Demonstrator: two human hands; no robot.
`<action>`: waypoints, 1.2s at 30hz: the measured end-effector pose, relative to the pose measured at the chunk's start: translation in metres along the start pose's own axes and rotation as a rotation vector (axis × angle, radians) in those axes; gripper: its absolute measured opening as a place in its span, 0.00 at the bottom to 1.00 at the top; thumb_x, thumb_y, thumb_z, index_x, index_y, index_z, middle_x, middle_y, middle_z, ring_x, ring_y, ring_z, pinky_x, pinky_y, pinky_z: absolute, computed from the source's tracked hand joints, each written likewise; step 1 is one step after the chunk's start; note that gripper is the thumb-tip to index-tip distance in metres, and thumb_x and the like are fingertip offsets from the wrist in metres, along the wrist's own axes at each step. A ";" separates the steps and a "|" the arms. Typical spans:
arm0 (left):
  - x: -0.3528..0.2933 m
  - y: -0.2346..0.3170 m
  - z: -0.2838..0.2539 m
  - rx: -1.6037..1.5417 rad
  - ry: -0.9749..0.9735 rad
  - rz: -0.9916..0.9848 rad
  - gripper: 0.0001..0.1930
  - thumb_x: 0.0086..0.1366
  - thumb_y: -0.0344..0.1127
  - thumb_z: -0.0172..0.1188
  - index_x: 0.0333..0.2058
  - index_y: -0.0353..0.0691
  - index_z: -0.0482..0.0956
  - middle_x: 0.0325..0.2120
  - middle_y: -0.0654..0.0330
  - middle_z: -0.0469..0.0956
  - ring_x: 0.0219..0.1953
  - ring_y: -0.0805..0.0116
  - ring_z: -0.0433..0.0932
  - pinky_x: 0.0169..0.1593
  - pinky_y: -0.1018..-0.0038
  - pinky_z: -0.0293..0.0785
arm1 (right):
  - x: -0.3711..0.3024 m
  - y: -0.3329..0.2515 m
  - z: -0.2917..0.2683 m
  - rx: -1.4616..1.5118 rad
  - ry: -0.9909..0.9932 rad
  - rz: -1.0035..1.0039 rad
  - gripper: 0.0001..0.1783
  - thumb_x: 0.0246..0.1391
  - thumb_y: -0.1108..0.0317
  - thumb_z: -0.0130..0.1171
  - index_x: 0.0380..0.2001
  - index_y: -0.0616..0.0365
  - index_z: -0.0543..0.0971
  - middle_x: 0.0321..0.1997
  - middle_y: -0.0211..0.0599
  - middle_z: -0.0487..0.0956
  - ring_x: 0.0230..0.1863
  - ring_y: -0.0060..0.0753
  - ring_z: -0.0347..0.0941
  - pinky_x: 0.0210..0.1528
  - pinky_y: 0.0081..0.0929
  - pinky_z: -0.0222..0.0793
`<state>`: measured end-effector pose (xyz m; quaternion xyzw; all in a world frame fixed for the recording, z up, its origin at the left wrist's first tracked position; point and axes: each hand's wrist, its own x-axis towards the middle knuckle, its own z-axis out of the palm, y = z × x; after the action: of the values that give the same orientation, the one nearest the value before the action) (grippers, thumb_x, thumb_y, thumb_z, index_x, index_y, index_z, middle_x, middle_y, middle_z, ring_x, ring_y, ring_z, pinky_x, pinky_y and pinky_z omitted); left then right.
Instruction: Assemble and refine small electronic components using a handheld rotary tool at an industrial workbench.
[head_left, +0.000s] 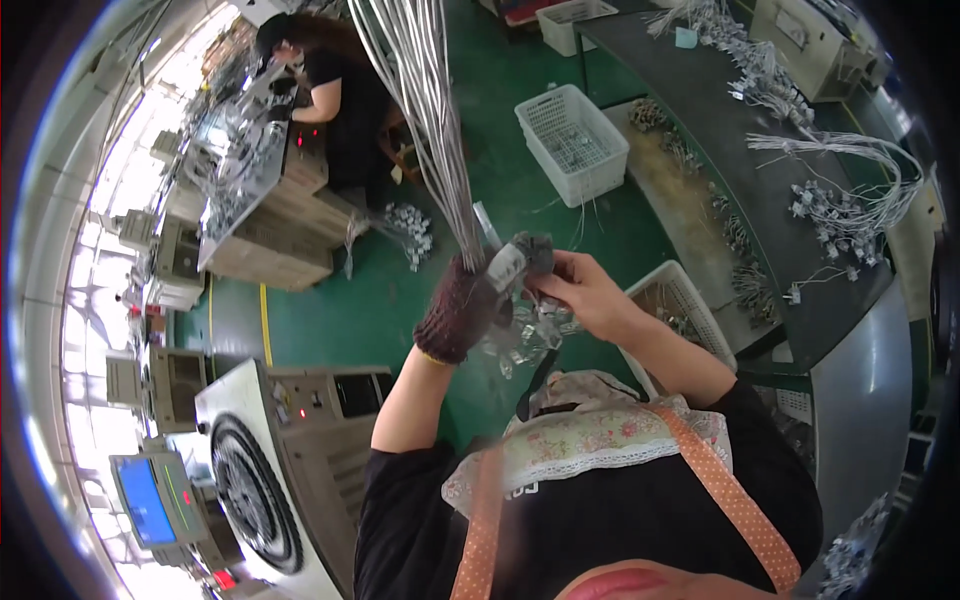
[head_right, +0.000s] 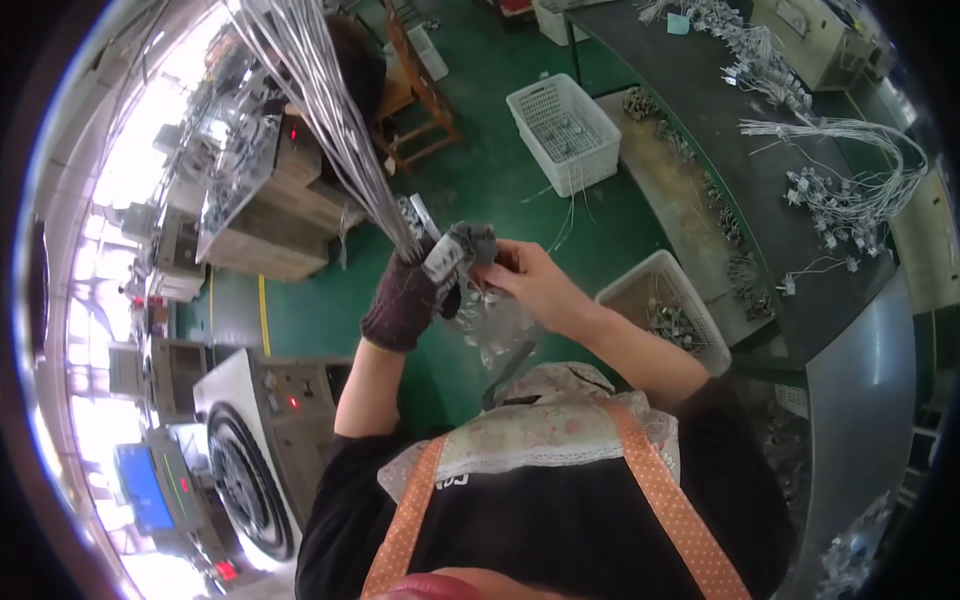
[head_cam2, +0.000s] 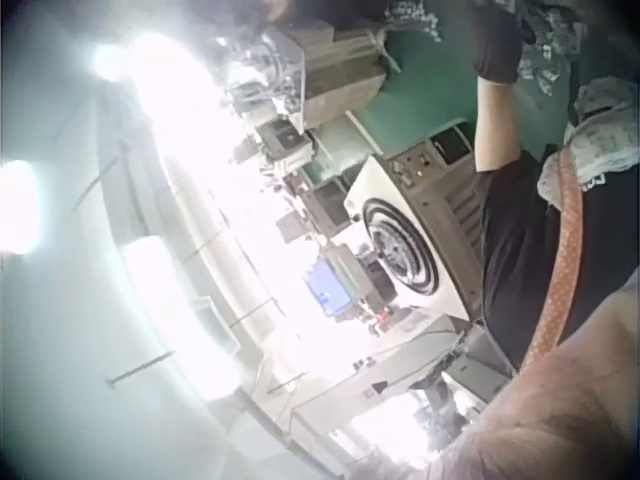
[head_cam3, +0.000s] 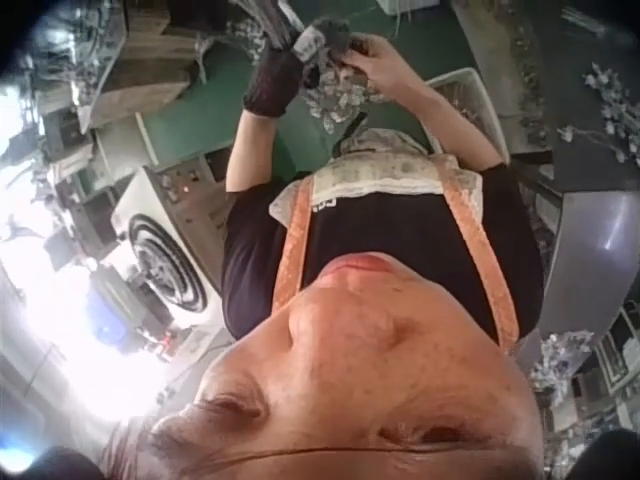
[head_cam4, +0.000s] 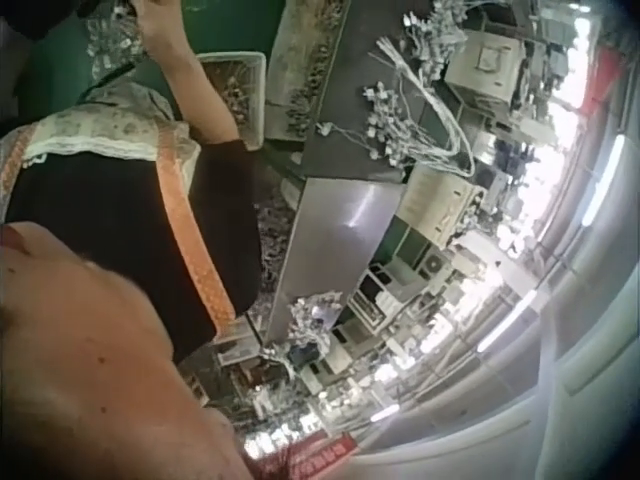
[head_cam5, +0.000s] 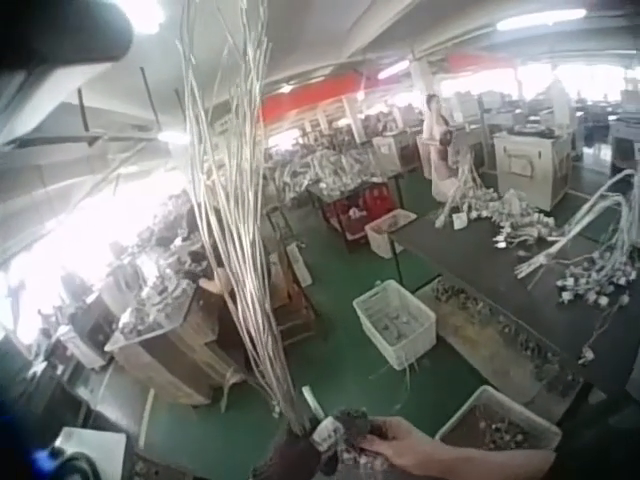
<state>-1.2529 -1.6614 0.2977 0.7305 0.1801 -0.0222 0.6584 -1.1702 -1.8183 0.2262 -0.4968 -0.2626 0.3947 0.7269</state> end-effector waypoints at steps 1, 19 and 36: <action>0.009 0.000 -0.014 -0.012 0.019 -0.039 0.16 0.67 0.46 0.56 0.35 0.37 0.79 0.17 0.65 0.72 0.17 0.78 0.68 0.20 0.77 0.62 | 0.020 0.007 0.002 0.000 0.014 -0.011 0.08 0.62 0.65 0.54 0.40 0.57 0.77 0.34 0.23 0.77 0.32 0.16 0.72 0.35 0.18 0.67; 0.246 0.041 -0.275 -0.129 -0.017 -0.097 0.14 0.65 0.48 0.58 0.41 0.45 0.75 0.22 0.68 0.74 0.20 0.79 0.70 0.21 0.80 0.60 | 0.408 -0.073 -0.113 -0.665 -0.163 -0.199 0.12 0.64 0.62 0.50 0.30 0.57 0.72 0.26 0.22 0.68 0.30 0.17 0.64 0.34 0.21 0.64; 0.669 0.107 -0.229 0.385 -0.743 0.249 0.21 0.60 0.53 0.64 0.35 0.37 0.81 0.16 0.63 0.75 0.14 0.76 0.70 0.19 0.76 0.65 | 0.493 -0.300 -0.279 -0.514 0.413 -0.604 0.14 0.68 0.60 0.44 0.29 0.54 0.67 0.16 0.18 0.55 0.22 0.14 0.57 0.35 0.19 0.68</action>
<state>-0.6437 -1.2902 0.2498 0.7986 -0.1658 -0.2371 0.5278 -0.5887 -1.6088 0.3968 -0.6306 -0.3349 -0.0208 0.6999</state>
